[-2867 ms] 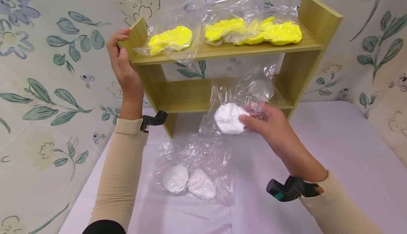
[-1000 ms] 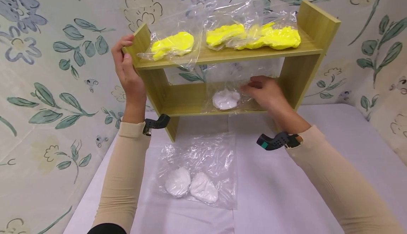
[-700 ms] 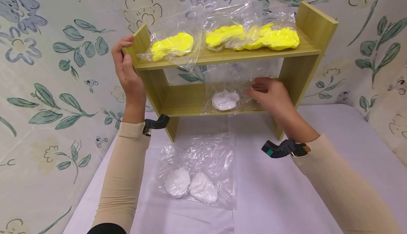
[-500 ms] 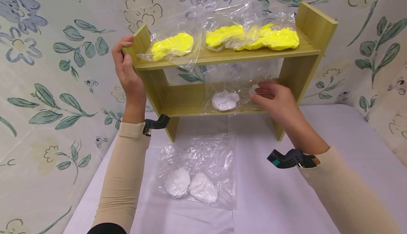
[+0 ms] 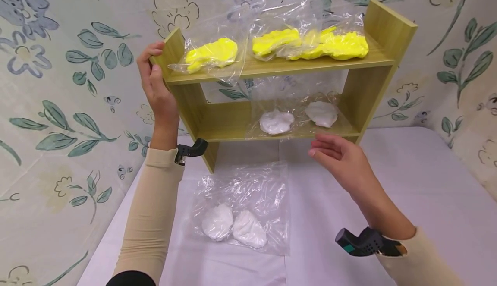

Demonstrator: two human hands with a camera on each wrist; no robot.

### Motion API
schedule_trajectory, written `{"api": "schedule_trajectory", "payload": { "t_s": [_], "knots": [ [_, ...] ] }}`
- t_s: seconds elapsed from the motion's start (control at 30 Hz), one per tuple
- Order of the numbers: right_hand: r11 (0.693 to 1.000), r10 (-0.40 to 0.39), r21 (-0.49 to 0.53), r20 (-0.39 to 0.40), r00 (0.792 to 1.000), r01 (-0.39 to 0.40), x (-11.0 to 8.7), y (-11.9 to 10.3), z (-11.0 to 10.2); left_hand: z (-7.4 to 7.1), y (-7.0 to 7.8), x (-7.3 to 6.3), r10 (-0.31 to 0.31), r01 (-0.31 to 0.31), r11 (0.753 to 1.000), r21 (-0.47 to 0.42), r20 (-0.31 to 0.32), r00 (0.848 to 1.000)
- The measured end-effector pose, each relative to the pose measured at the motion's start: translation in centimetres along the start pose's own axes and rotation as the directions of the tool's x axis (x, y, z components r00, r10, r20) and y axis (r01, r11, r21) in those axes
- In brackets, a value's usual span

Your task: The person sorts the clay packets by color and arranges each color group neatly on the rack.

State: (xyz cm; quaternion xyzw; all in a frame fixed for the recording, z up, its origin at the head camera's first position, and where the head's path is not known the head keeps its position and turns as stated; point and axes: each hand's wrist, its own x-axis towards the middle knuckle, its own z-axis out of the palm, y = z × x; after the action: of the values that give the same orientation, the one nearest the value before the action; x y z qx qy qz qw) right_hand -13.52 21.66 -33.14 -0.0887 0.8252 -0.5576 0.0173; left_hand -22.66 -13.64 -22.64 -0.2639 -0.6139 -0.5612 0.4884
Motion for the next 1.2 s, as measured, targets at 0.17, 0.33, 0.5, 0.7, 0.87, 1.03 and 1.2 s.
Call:
{"api": "schedule_trajectory", "payload": {
  "t_s": [0.17, 0.33, 0.5, 0.7, 0.87, 1.03, 1.2],
  "knots": [
    [0.999, 0.042, 0.009, 0.059, 0.997, -0.042, -1.4, 1.7, 1.0, 0.0, -0.2, 0.0, 0.026, -0.026, 1.0, 0.003, 0.0, 1.0],
    [0.992, 0.114, 0.031, 0.116, 0.987, -0.119, -2.3, 3.5, 1.7, 0.1, -0.2, -0.1, -0.006, 0.006, 1.0, -0.008, 0.003, 1.0],
    [0.984, 0.162, 0.046, 0.159, 0.974, -0.171, -3.0, 4.8, 2.3, 0.1, -0.2, -0.3, -0.007, 0.007, 1.0, -0.007, 0.006, 1.0],
    [0.975, 0.18, 0.093, 0.212, 0.961, -0.203, -3.4, 6.1, 3.1, 0.1, -0.1, -0.1, -0.016, 0.016, 1.0, -0.001, 0.007, 1.0],
    [0.961, 0.197, 0.144, 0.236, 0.952, -0.235, -3.8, 6.9, 3.9, 0.0, 0.0, -0.1, -0.028, 0.028, 1.0, -0.001, 0.005, 1.0],
    [0.944, 0.232, 0.171, 0.268, 0.935, -0.283, -4.1, 7.6, 4.5, 0.0, -0.1, -0.1, -0.014, 0.014, 1.0, -0.005, 0.0, 1.0],
    [0.919, 0.261, 0.212, 0.305, 0.916, -0.333, -4.4, 8.1, 5.1, 0.1, -0.1, -0.1, -0.01, 0.01, 1.0, -0.002, -0.003, 1.0]
  ]
}}
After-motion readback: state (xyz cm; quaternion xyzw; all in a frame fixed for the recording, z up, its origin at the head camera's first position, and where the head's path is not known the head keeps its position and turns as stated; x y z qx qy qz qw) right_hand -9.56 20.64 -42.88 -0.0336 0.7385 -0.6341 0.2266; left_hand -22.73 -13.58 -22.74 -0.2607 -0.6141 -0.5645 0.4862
